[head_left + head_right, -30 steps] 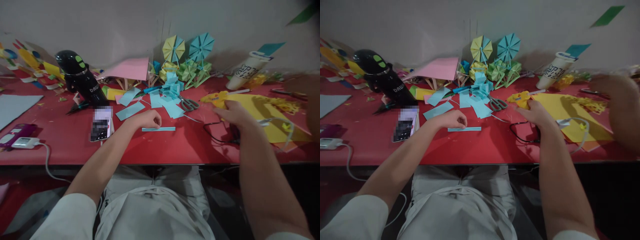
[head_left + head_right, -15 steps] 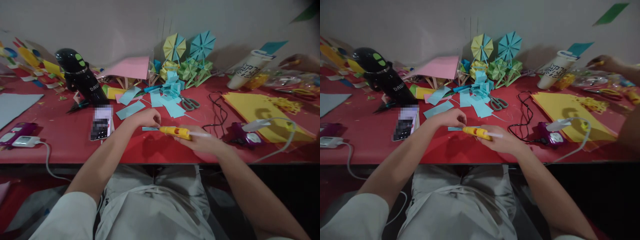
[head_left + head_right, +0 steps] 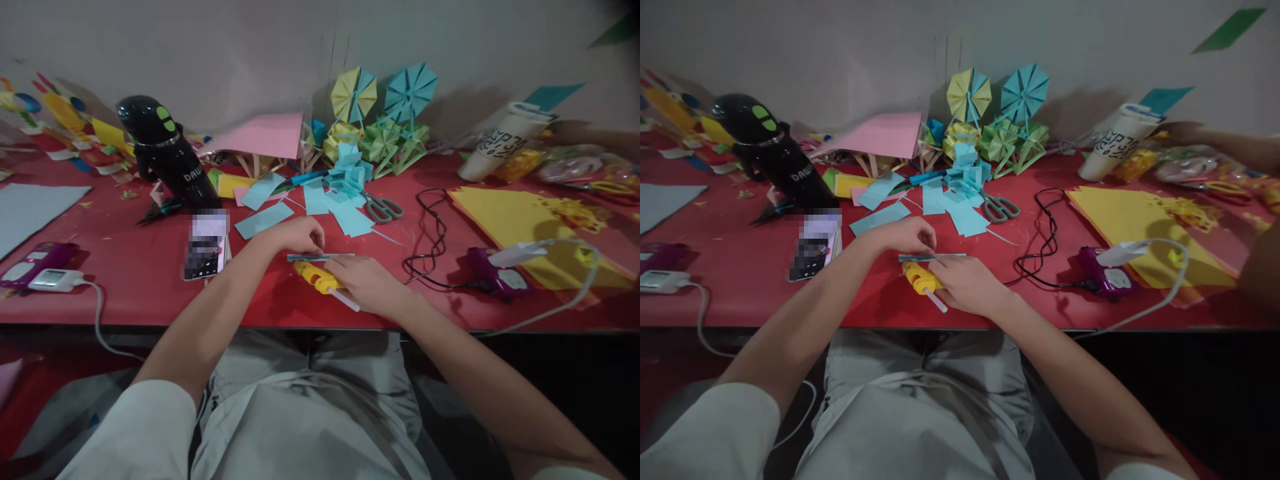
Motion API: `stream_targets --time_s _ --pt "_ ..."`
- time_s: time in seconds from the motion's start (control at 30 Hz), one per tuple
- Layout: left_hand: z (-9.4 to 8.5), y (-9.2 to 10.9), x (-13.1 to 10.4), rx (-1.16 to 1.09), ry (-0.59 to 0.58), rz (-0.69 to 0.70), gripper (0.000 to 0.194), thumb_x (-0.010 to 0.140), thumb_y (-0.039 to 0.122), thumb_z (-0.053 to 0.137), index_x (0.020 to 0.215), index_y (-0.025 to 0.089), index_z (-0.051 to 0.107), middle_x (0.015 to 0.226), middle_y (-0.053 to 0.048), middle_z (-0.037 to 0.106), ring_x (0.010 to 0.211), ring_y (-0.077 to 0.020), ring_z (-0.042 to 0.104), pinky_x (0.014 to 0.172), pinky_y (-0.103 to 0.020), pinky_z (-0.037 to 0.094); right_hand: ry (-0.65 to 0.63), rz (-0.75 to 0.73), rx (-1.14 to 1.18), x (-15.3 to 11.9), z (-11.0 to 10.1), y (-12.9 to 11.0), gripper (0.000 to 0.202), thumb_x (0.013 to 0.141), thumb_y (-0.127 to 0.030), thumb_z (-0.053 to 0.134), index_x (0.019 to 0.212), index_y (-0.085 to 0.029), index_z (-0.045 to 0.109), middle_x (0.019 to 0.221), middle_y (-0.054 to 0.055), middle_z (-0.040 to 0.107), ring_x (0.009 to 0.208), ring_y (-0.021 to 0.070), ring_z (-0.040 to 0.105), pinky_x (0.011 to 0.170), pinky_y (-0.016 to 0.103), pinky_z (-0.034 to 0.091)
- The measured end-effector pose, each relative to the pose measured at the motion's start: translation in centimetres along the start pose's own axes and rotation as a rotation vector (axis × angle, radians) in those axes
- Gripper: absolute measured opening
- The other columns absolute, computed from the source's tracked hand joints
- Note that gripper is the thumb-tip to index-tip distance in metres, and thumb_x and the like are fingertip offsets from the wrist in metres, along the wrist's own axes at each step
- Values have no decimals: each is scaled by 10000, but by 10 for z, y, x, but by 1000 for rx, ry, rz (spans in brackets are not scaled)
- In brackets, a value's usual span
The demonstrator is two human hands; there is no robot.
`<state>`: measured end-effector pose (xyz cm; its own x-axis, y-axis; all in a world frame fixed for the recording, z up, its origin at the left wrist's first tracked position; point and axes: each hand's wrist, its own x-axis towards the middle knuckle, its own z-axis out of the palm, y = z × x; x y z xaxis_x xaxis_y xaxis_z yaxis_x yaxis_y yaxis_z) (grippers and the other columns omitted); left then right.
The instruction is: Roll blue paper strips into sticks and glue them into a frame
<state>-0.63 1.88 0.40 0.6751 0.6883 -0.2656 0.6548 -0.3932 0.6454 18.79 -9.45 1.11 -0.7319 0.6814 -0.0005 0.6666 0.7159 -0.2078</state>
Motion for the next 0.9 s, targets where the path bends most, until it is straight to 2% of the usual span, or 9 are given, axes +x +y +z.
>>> stream_targets --time_s 0.3,0.9 --pt "2 -14 10 -1 -14 27 145 713 248 770 832 173 735 844 -40 768 775 -164 684 659 -241 470 -38 26 -98 10 -1 -8 171 985 -273 514 1052 -133 586 1087 158 699 983 259 653 807 344 451" --pt "0 -10 9 27 -28 -4 155 704 261 766 836 185 744 859 -29 776 769 -154 676 636 -228 449 -95 66 -147 12 -7 -13 193 968 -183 465 1062 -117 621 1080 158 726 1002 285 680 800 351 454"
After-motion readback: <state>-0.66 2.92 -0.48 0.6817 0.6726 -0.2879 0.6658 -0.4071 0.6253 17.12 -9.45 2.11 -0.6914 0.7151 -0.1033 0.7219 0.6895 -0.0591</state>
